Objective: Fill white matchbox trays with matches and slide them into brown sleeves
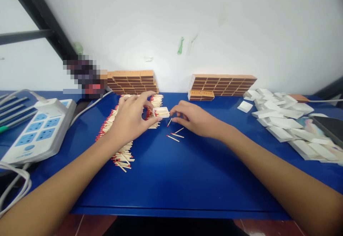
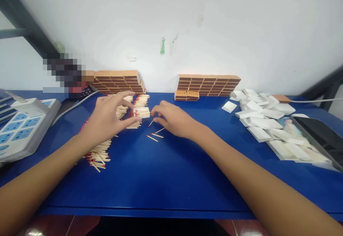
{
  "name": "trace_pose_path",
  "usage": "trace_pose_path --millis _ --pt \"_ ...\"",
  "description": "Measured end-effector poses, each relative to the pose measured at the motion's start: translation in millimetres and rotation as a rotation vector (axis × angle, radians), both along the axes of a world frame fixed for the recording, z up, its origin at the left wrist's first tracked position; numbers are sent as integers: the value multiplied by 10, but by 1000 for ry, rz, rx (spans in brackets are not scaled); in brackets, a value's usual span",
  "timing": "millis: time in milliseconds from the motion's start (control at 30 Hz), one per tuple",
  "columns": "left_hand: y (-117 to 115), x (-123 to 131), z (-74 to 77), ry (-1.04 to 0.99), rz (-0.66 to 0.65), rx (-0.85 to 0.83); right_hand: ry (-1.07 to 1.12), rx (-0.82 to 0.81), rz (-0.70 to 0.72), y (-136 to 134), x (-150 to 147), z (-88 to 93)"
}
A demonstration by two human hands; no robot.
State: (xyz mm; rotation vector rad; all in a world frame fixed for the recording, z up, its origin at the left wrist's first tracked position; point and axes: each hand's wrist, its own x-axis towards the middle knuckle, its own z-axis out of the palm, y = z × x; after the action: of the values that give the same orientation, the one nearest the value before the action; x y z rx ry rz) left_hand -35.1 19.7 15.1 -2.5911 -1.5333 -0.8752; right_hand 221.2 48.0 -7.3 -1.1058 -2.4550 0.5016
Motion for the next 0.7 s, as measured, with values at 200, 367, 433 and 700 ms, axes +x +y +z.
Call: trace_pose_path --millis 200,367,433,700 --pt "4 1 -17 13 13 -13 -130 -138 6 -23 53 35" --pt "2 8 -22 11 3 -29 -157 -225 79 -50 201 194" --pt "0 9 -24 9 2 -31 -168 -261 84 -57 212 215" --pt "-5 9 -47 17 -21 -25 -199 -267 40 -116 169 222"
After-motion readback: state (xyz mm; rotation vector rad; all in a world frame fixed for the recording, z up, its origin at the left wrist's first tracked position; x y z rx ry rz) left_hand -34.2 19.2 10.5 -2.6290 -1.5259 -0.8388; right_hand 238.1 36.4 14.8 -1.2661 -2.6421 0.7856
